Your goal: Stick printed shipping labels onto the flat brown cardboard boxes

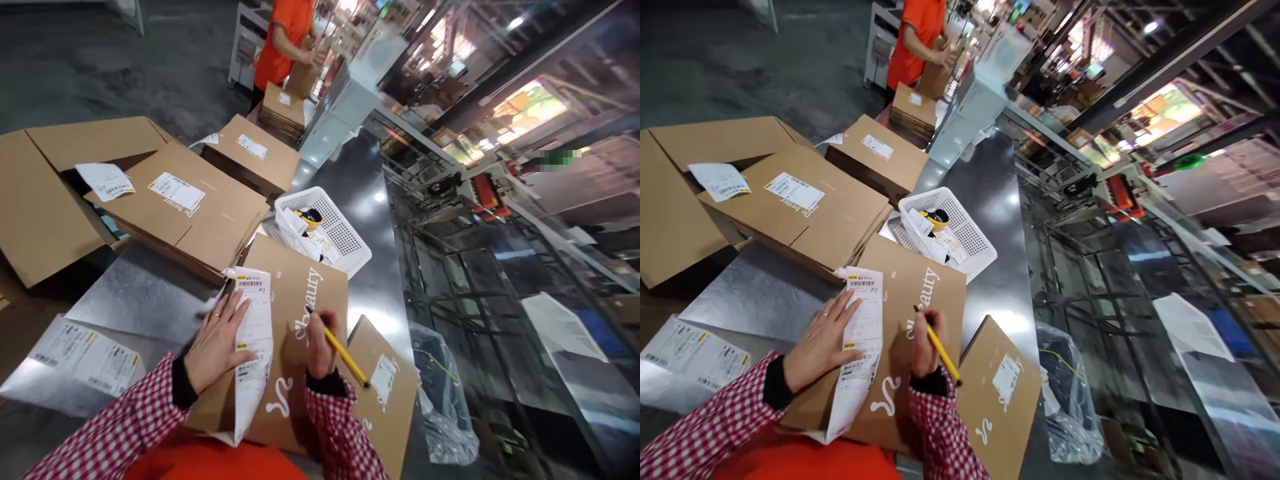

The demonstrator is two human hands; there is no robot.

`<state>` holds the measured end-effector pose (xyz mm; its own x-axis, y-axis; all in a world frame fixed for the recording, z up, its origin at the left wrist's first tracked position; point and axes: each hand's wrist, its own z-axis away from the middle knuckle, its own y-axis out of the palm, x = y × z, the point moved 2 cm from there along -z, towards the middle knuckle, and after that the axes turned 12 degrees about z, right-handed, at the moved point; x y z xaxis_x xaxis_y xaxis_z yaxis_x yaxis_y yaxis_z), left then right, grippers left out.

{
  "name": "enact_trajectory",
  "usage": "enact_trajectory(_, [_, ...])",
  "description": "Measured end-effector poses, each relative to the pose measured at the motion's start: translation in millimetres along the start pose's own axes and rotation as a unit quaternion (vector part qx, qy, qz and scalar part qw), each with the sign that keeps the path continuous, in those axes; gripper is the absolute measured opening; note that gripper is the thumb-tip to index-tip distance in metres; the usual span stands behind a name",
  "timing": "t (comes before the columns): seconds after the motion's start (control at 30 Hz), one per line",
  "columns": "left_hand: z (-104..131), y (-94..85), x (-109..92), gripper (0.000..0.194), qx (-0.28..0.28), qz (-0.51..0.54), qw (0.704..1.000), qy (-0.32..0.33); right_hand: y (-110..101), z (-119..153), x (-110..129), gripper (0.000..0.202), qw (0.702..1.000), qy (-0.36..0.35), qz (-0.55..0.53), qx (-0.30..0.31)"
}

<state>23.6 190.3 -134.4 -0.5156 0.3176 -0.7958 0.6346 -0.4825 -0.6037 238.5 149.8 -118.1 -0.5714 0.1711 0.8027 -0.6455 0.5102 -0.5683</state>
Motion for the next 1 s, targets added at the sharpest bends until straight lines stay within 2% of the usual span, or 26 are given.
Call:
enact_trajectory(0.1, [9.0,2.9,9.2,0.09,-0.052,0.052,0.997,0.034,-36.9,-65.2,-10.4,0.021,0.992,-0.018,0.089,-0.087])
enact_trajectory(0.17, [14.8,6.2,20.8,0.093,-0.073,0.076,0.993,0.045,-55.2,-113.9,-16.8,0.019,0.972,-0.035,0.222,-0.069])
enact_trajectory(0.23, [19.2,10.3,33.7,0.086,-0.077,0.09,0.992,0.044,-69.4,-159.1,-23.7,0.016,0.946,-0.016,0.32,-0.043])
enact_trajectory(0.33, [24.9,13.6,44.5,0.071,-0.079,0.102,0.991,0.02,-82.0,-209.4,-27.8,0.015,0.937,0.018,0.347,-0.024])
enact_trajectory(0.43, [31.5,10.3,38.8,0.069,-0.103,0.099,0.99,0.004,-76.3,-229.4,-18.2,0.022,0.941,0.019,0.339,-0.004])
enact_trajectory(0.53, [39.7,1.7,23.6,0.069,-0.129,0.086,0.988,0.011,-51.7,-206.7,6.3,0.026,0.953,-0.038,0.301,0.023])
enact_trajectory(0.6, [47.4,-5.4,10.5,0.067,-0.117,0.096,0.988,0.024,-31.8,-167.9,30.8,0.023,0.959,-0.148,0.228,0.08])
enact_trajectory(0.63, [51.9,-9.2,2.8,0.065,-0.101,0.108,0.989,0.032,-23.3,-144.8,45.2,0.023,0.951,-0.222,0.177,0.122])
enact_trajectory(0.7, [61.2,-18.0,-13.9,0.06,-0.061,0.143,0.987,0.038,-12.4,-100.7,75.0,0.032,0.902,-0.36,0.081,0.225])
enact_trajectory(0.77, [69.6,-27.6,-30.3,0.05,-0.031,0.186,0.982,0.019,-10.6,-70.1,101.2,0.04,0.839,-0.431,0.02,0.331])
enact_trajectory(0.83, [77.1,-36.2,-43.6,0.041,-0.007,0.219,0.976,-0.02,-15.8,-53.4,119.3,0.041,0.774,-0.453,-0.027,0.441])
enact_trajectory(0.9, [84.5,-43.2,-51.5,0.036,0.004,0.228,0.973,-0.043,-24.1,-42.4,126.3,0.04,0.709,-0.452,-0.054,0.539])
enact_trajectory(0.93, [88.3,-46.0,-53.4,0.035,0.009,0.225,0.973,-0.045,-27.6,-37.2,125.5,0.038,0.69,-0.442,-0.053,0.571])
enact_trajectory(0.97, [92.0,-48.1,-53.9,0.033,0.016,0.218,0.975,-0.043,-30.1,-31.6,122.5,0.035,0.686,-0.429,-0.043,0.586])
enact_trajectory(1.0, [95.5,-49.2,-53.6,0.032,0.03,0.208,0.977,-0.04,-31.5,-25.5,118.0,0.032,0.697,-0.416,-0.026,0.583])
